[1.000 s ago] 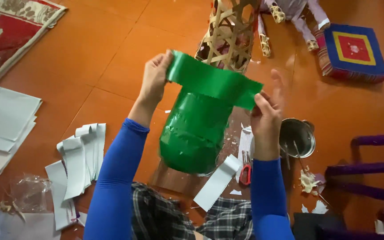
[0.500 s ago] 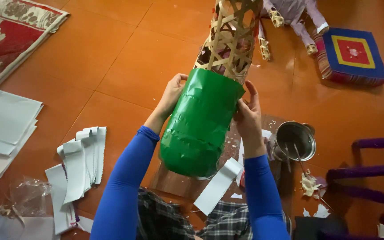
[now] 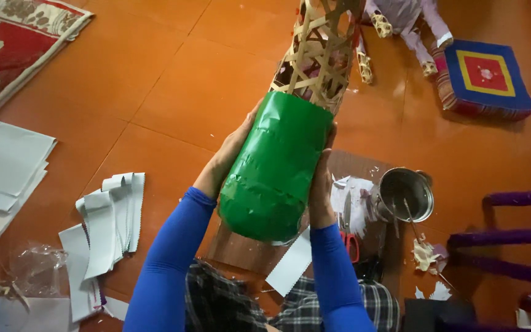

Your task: Decorate a woven bamboo structure by cutting and applying green paper strips to its frame

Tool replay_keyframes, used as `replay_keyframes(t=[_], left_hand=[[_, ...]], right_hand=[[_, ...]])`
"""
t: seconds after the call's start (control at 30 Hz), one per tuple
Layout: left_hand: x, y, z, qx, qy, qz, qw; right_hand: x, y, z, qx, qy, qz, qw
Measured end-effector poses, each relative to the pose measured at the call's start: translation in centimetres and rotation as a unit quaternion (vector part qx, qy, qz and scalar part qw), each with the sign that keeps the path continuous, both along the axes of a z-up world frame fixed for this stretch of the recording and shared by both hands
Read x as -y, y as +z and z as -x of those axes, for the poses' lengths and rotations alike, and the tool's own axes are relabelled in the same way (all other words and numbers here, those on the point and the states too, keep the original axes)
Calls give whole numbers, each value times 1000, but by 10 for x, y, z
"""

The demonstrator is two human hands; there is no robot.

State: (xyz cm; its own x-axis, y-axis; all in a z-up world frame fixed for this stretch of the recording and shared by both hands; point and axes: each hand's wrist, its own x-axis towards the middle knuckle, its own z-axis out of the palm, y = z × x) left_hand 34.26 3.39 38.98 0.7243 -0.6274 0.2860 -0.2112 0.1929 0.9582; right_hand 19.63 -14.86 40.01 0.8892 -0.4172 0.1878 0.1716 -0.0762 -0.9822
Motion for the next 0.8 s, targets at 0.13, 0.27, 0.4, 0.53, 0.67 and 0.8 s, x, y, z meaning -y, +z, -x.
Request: replay_keyframes(t=[0.13, 0.27, 0.4, 0.53, 0.67, 0.8], left_hand=[[4, 42, 21, -253, 83, -40, 963], [-7, 61, 51, -217, 11, -85, 972], [-40, -62, 32, -341, -3, 147, 928], [-112, -175, 109, -365, 293, 156, 870], [-116, -247, 269, -427, 397, 77, 808], [-75, -281, 354, -566, 203, 44, 798]], right_hand=[[-1, -14, -3, -96, -58, -61, 992], [19, -81, -18, -86, -59, -312, 944], [18, -52, 77, -38, 54, -114, 991], [20, -127, 211, -269, -7, -85, 959], [3, -219, 290, -355, 11, 167, 920], [-2, -318, 270, -323, 52, 167, 930]])
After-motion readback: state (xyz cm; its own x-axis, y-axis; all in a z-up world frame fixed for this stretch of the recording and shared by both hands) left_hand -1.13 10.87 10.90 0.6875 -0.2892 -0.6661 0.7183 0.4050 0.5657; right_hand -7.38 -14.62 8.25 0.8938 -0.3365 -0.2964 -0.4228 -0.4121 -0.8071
